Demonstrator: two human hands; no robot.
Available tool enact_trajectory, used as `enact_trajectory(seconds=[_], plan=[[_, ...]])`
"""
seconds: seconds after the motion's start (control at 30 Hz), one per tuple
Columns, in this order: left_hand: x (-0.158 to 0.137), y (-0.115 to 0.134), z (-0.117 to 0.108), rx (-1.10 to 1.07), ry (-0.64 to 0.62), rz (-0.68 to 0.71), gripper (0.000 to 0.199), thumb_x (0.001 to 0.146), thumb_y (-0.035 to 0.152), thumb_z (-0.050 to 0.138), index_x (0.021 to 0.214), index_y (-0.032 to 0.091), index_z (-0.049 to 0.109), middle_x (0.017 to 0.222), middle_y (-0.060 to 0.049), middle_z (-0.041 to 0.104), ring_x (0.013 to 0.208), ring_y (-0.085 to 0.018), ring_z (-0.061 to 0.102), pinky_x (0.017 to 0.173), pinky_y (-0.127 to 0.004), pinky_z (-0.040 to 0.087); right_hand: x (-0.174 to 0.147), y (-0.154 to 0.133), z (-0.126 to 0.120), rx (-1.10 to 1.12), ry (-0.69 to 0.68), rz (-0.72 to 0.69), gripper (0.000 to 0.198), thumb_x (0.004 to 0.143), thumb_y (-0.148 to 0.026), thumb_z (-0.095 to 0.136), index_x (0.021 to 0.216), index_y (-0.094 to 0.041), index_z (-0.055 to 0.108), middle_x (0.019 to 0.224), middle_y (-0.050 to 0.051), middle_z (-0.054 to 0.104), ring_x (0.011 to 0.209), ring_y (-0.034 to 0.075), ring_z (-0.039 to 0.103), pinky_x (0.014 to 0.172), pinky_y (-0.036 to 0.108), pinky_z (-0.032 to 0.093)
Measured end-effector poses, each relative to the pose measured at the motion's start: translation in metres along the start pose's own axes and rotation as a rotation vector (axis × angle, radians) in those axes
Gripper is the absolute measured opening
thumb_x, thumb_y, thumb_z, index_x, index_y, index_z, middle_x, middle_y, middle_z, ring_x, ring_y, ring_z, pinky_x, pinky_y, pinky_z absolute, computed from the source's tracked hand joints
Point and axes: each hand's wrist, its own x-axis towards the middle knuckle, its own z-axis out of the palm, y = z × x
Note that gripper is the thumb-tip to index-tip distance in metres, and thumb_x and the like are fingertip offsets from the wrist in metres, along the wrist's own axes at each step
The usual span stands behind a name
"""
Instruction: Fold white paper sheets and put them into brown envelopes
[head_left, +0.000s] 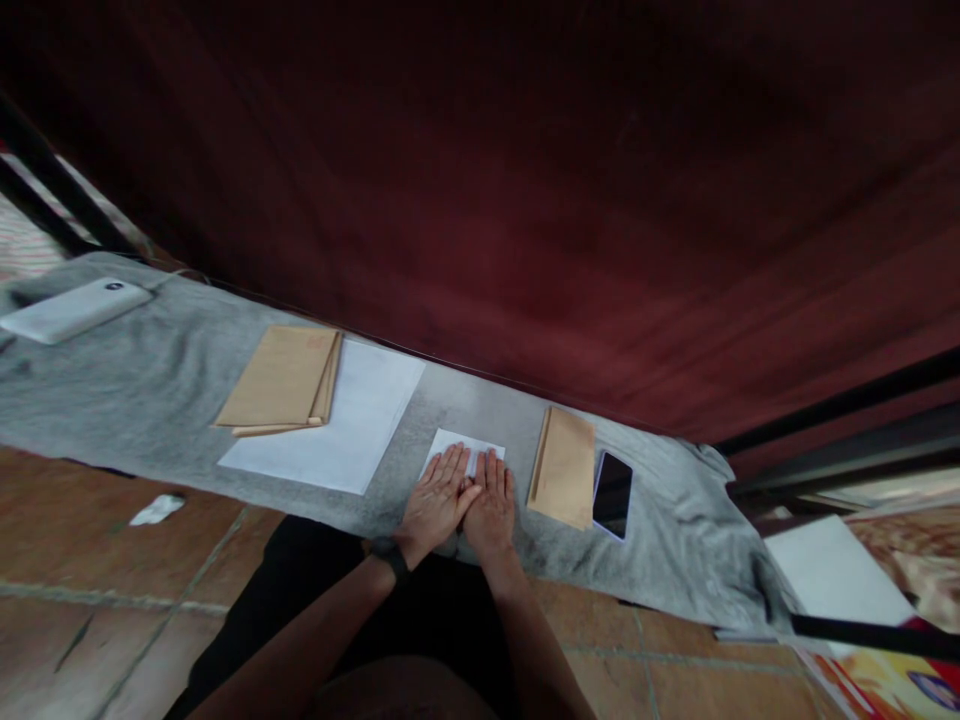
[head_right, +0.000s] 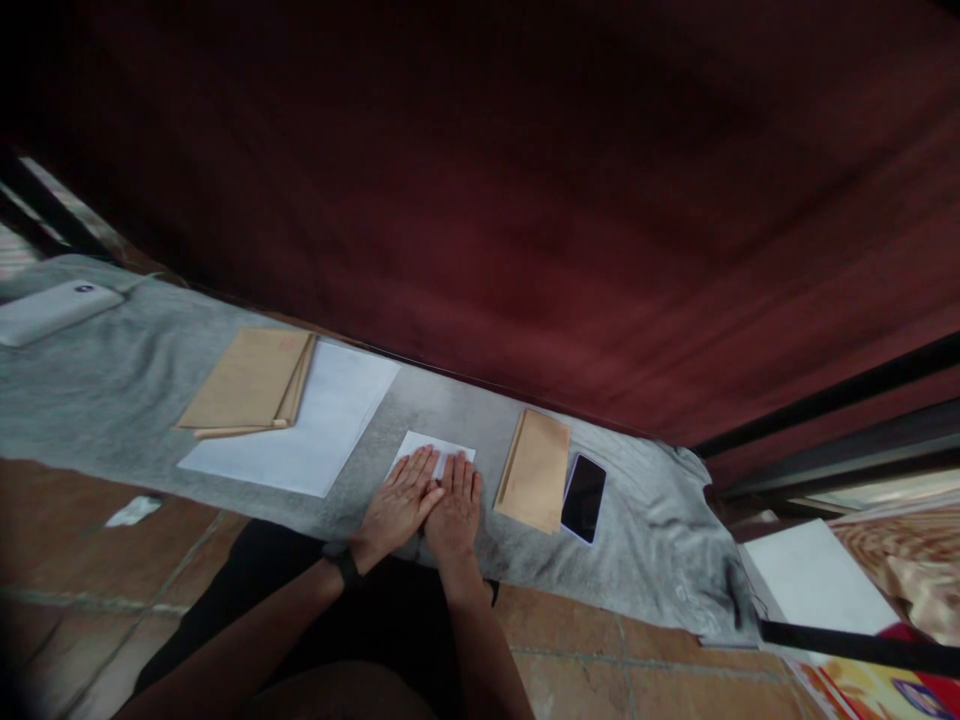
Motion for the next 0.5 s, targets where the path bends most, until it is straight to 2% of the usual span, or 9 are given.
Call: enact_trajectory(seconds=[0.13, 0.27, 0.5], plan=[[-0.002, -0.007, 0.000, 0.057, 0.014, -0.040, 0.061, 0.103, 0.041, 0.033, 0.152, 0.005, 0.040, 0.159, -0.018, 0.039, 0.151, -0.027, 0.031, 0.125, -0.047, 0.026, -0.002, 0.000, 0.002, 0.000, 0.067, 0.004, 0.054, 0.104, -0.022, 0.034, 0.156, -0.008, 0.035, 0.161, 0.018, 0.036, 0.149, 0.029, 0.034, 0.120, 0.051, 0.029], [-0.005, -0.012, 0.000, 0.097, 0.044, -0.062, 0.060, 0.102, 0.037, 0.032, 0.152, 0.004, 0.040, 0.158, -0.018, 0.040, 0.151, -0.027, 0.033, 0.124, -0.047, 0.028, -0.009, 0.004, 0.003, -0.031, 0.143, 0.026, 0.055, 0.104, -0.024, 0.034, 0.154, -0.002, 0.036, 0.157, 0.022, 0.042, 0.148, 0.029, 0.038, 0.119, 0.050, 0.032], [-0.006, -0.013, -0.002, 0.116, 0.059, -0.078, 0.063, 0.102, 0.040, 0.035, 0.152, 0.003, 0.041, 0.159, -0.019, 0.038, 0.151, -0.028, 0.032, 0.124, -0.046, 0.027, -0.018, 0.024, 0.004, -0.047, 0.217, 0.043, 0.053, 0.103, -0.020, 0.030, 0.153, -0.004, 0.039, 0.153, 0.023, 0.047, 0.145, 0.030, 0.042, 0.116, 0.052, 0.037]])
